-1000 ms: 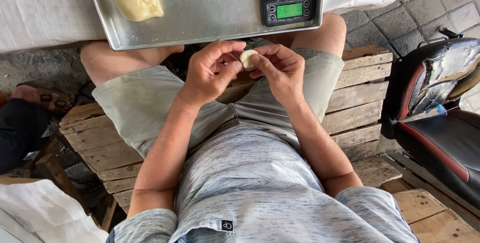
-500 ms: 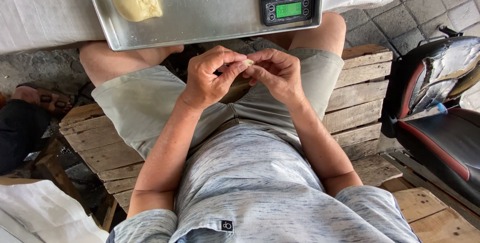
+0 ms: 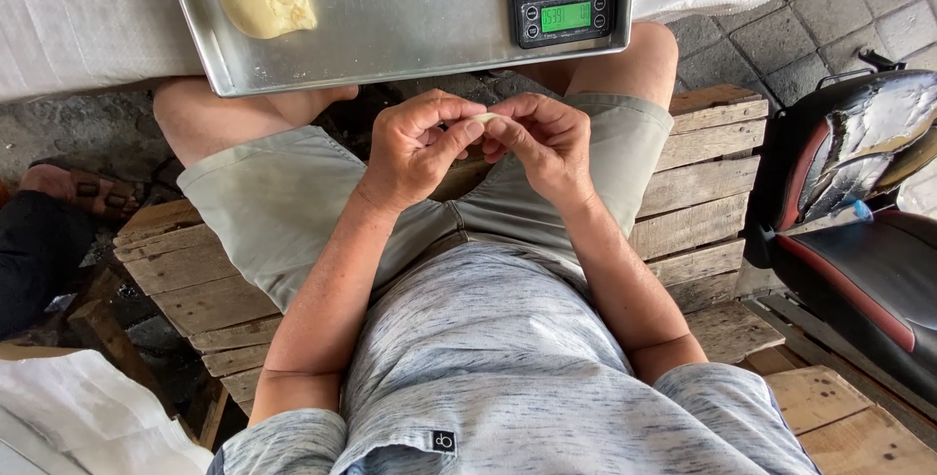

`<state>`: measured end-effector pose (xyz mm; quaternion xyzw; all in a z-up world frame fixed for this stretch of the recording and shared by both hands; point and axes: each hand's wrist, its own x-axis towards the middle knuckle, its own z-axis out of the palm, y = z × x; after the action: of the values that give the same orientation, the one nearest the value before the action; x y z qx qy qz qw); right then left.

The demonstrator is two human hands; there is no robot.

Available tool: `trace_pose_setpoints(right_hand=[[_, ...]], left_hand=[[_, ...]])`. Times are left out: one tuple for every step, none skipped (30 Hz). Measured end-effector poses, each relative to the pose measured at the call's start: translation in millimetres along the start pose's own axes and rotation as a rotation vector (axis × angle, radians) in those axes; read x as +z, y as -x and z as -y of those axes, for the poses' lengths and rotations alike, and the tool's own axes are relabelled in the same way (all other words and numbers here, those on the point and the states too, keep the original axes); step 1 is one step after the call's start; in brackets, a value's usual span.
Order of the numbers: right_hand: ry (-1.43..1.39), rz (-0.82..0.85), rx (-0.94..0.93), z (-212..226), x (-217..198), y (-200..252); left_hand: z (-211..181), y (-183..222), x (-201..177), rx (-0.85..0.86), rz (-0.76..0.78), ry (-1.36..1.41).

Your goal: Pinching off small pieces of dough, weighing them on a digital scale, and rolling them between palms to form uniform balls.

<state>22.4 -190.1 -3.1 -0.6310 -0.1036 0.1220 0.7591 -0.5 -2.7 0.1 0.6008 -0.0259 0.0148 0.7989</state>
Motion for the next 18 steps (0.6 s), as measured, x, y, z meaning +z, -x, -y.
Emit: trace_pose_setpoints(right_hand=[[-0.001,-0.001,0.002,1,1,1],[-0.004,-0.005,-0.001,2,2,2],[-0.004,-0.007,-0.010,3,2,0],[-0.002,-0.006,-0.013,9,5,-4],[-0.005,0.022,-0.026,14,9,-5],[-0.008,0.051,-0.038,19,13,-5],[-0.008,0.051,-0.041,15,9,-5],[0.026,0.041,-0.080,10,4,-5],[0.060,0.028,-0.115,6,0,-4],[0.061,0.026,-0.113,7,1,-3],[0.091,0.032,-0.099,8,3,-3],[0.122,0.039,-0.085,10,4,-4],[0.122,0.040,-0.086,13,5,-4],[0.046,0.043,-0.061,15,7,-4],[-0.032,0.048,-0.034,18,10,-3],[-0.033,0.050,-0.032,12,6,-1],[-0.023,0.031,-0.007,6,2,-1],[-0.013,0.012,0.019,0,-3,-1]], left_hand=[[-1,1,-1,-0.003,0.000,0.000],[-3,1,-1,-0.007,0.001,0.005],[-4,-1,-2,-0.005,0.004,0.011],[-4,-4,-3,-0.002,0.005,0.011],[-5,-3,-3,0.023,0.014,-0.027],[-5,-2,-4,0.049,0.022,-0.065],[-3,-2,-4,0.051,0.022,-0.066],[-1,-2,-4,0.057,0.031,-0.073],[1,0,-3,0.058,0.040,-0.079],[0,0,-3,0.056,0.041,-0.078],[-1,0,-3,0.040,0.027,-0.073],[-1,-1,-2,0.025,0.013,-0.068],[-3,-2,-3,0.026,0.012,-0.069],[-4,-3,-3,0.008,0.004,-0.061],[-5,-3,-4,-0.013,-0.007,-0.054],[-7,-2,-4,-0.013,-0.010,-0.055],[-8,-2,-4,-0.026,-0.013,-0.029],[-9,-3,-4,-0.039,-0.015,-0.004]])
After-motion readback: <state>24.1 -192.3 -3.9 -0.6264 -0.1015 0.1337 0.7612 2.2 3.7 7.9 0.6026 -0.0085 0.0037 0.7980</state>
